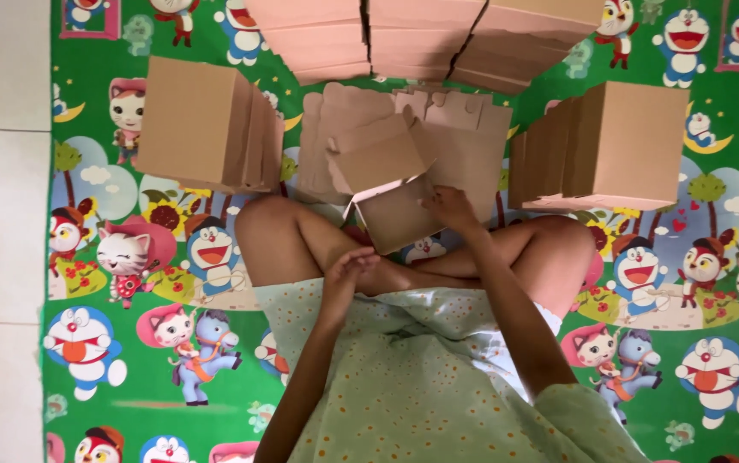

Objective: Folding flat cardboard templates into boxes and stacking them in organized piles.

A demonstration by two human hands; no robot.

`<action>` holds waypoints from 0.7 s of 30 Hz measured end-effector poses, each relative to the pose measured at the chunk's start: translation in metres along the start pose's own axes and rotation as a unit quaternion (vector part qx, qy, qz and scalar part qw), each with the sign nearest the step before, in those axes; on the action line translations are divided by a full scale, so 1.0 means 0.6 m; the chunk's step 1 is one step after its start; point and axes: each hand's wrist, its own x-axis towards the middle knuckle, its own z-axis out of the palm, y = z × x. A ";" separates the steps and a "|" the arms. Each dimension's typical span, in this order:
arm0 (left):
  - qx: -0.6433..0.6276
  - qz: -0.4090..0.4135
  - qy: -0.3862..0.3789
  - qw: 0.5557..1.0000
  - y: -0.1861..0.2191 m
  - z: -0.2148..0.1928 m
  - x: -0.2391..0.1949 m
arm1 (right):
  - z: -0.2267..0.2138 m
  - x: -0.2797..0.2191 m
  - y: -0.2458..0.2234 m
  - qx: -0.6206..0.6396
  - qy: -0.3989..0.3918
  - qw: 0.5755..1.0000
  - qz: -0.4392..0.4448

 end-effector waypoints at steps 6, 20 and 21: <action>-0.071 0.084 0.052 0.993 0.052 -0.003 0.043 | 0.036 -0.007 0.084 -0.158 0.073 0.985 0.010; 0.551 0.297 -0.083 0.775 0.012 0.065 0.207 | -0.079 -0.024 -0.083 0.125 0.359 0.905 -0.192; 0.549 0.297 -0.084 0.776 0.003 0.065 0.208 | -0.038 -0.043 -0.053 0.123 0.359 0.905 -0.191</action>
